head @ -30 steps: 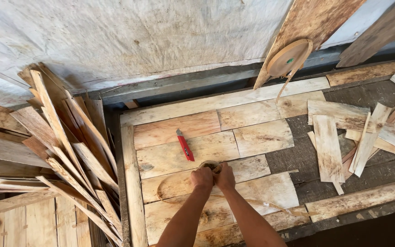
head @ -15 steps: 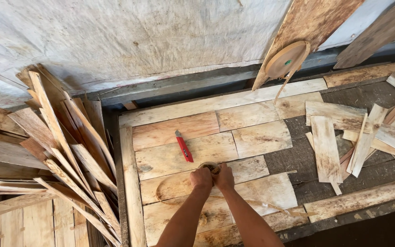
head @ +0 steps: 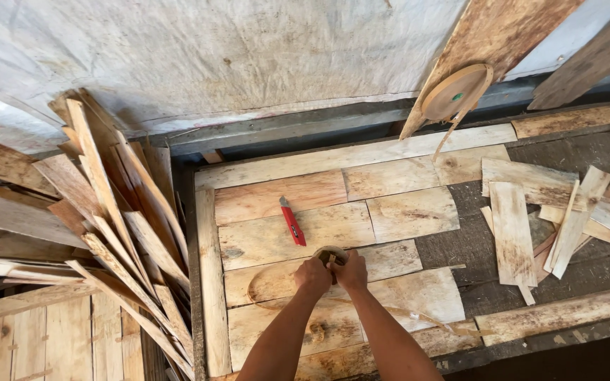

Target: Trim and align wood veneer pieces using a utility cutter knife on a workshop bench.

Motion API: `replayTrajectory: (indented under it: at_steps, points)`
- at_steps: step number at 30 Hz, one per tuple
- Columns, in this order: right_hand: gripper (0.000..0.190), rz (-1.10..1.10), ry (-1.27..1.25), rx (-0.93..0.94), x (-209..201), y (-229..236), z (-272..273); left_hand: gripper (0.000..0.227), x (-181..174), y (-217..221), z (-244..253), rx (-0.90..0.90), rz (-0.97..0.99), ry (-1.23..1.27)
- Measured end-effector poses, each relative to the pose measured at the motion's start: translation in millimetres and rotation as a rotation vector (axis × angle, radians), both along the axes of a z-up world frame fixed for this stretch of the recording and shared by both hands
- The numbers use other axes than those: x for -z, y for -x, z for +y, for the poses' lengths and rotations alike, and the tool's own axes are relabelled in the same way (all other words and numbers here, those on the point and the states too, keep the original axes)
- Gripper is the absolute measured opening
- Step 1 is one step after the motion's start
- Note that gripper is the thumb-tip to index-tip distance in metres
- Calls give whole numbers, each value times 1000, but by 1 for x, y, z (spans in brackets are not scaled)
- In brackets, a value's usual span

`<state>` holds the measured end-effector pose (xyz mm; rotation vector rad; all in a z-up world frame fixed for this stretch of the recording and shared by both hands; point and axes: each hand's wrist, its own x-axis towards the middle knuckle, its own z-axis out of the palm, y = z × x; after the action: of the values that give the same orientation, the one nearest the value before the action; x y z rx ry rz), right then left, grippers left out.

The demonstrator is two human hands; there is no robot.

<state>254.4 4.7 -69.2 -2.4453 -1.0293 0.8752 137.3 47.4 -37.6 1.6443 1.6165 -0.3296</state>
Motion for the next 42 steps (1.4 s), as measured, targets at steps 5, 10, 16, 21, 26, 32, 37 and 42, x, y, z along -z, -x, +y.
replayTrajectory:
  at_steps: [5,10,16,21,26,32,37,42]
  points:
    - [70,-12,7,-8,0,0,1,45,-20,12,-8,-57,-45,19]
    - [70,26,52,12,-3,2,4,53,-28,25,-15,-104,-75,39]
    - [71,-5,40,16,-7,3,2,30,-24,49,-27,-150,-193,22]
    - [68,-4,-2,11,1,-6,-3,26,-13,76,-30,-263,-332,-45]
    - [46,-88,-324,-32,-25,7,-6,24,-13,102,-28,-444,-464,-165]
    - [25,287,-385,-137,-51,60,19,25,-17,117,-24,-645,-585,-256]
    - [27,647,-339,-70,-25,98,43,27,-21,130,-22,-730,-621,-250]
    - [25,706,-359,-7,-29,126,56,26,-31,146,-20,-793,-606,-263]
